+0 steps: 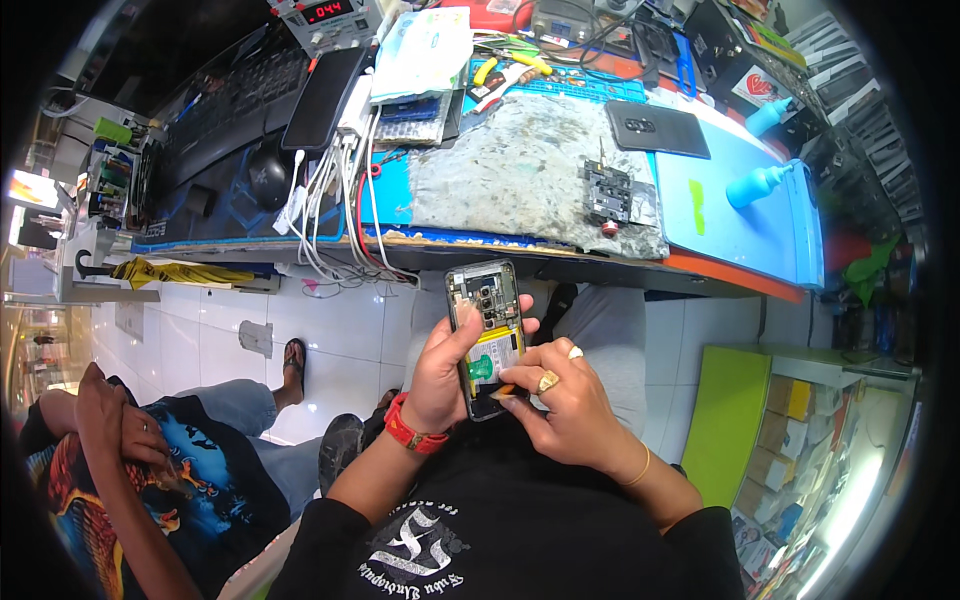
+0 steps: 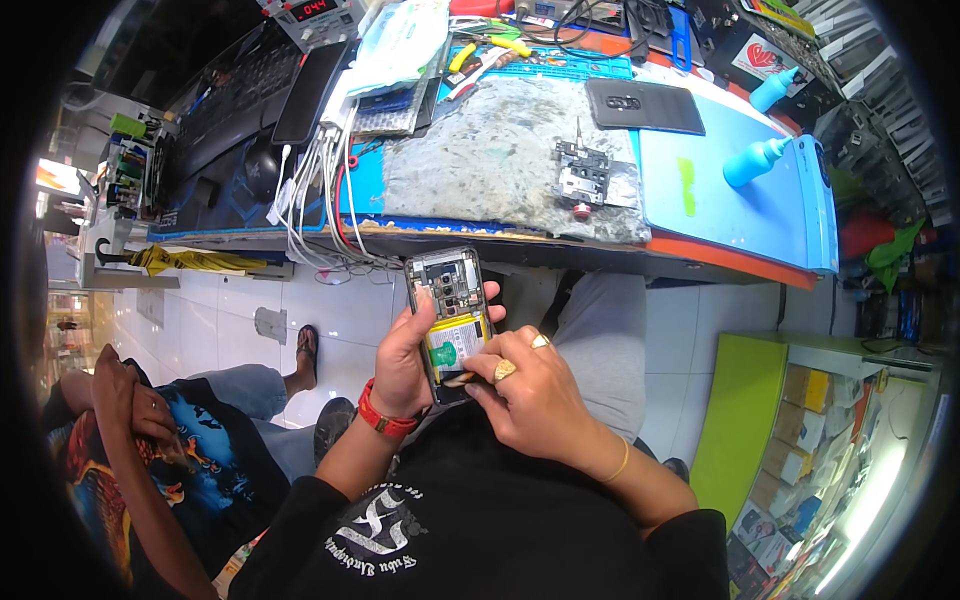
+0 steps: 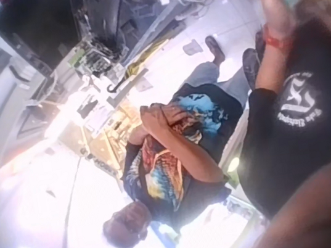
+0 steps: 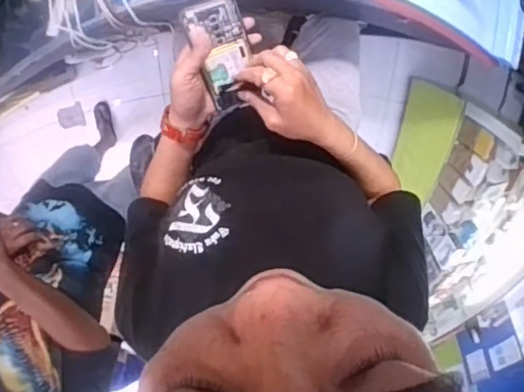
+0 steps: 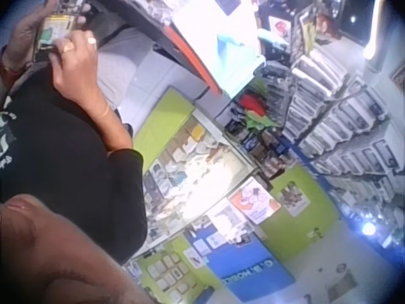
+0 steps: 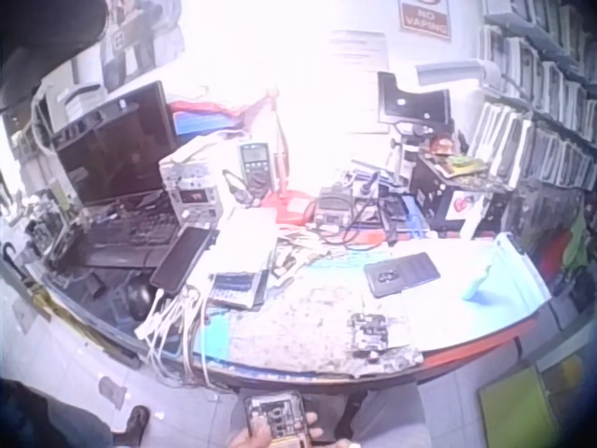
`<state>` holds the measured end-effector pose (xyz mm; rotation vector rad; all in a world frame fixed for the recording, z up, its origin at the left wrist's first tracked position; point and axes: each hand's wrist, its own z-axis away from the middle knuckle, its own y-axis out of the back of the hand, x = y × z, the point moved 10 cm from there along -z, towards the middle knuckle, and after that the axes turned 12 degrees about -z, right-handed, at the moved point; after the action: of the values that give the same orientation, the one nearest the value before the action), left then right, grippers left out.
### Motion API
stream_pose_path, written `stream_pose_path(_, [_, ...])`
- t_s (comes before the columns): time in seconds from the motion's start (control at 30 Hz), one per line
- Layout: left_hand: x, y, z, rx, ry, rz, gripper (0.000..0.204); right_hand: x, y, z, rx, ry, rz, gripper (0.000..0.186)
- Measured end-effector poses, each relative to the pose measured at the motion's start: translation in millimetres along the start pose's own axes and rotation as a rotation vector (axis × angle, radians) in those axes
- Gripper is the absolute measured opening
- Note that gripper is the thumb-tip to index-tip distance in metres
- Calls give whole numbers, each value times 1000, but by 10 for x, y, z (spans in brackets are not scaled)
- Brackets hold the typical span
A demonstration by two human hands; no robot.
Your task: The person uses a screwdriver to remove screws from the interior of a mobile phone, then uses their hands to lift out internal components and disconnect ribbon cables.
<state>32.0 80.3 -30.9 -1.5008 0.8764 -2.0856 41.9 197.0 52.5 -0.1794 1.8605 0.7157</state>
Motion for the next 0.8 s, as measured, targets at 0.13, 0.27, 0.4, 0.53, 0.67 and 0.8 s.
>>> stream_pose_path(0.13, [-32,-7,-13,10,47,-6,56,66,-29,74,-34,27,21,30])
stream_pose_path(0.27, [1,-38,-26,20,72,19,53,-40,-4,88,-37,99,74,36])
stream_pose_path(0.4, [64,-22,-39,43,63,37,53,-252,-27,187,37,336,230,39])
stream_pose_path(0.53, [-24,-13,-41,15,128,182,56,-226,-114,344,-6,464,376,41])
stream_pose_path(0.67, [-38,-167,28,-16,124,-25,63,-154,-20,396,97,543,409,39])
stream_pose_path(0.8, [-3,-179,82,5,95,-178,76,-188,51,371,107,581,388,42])
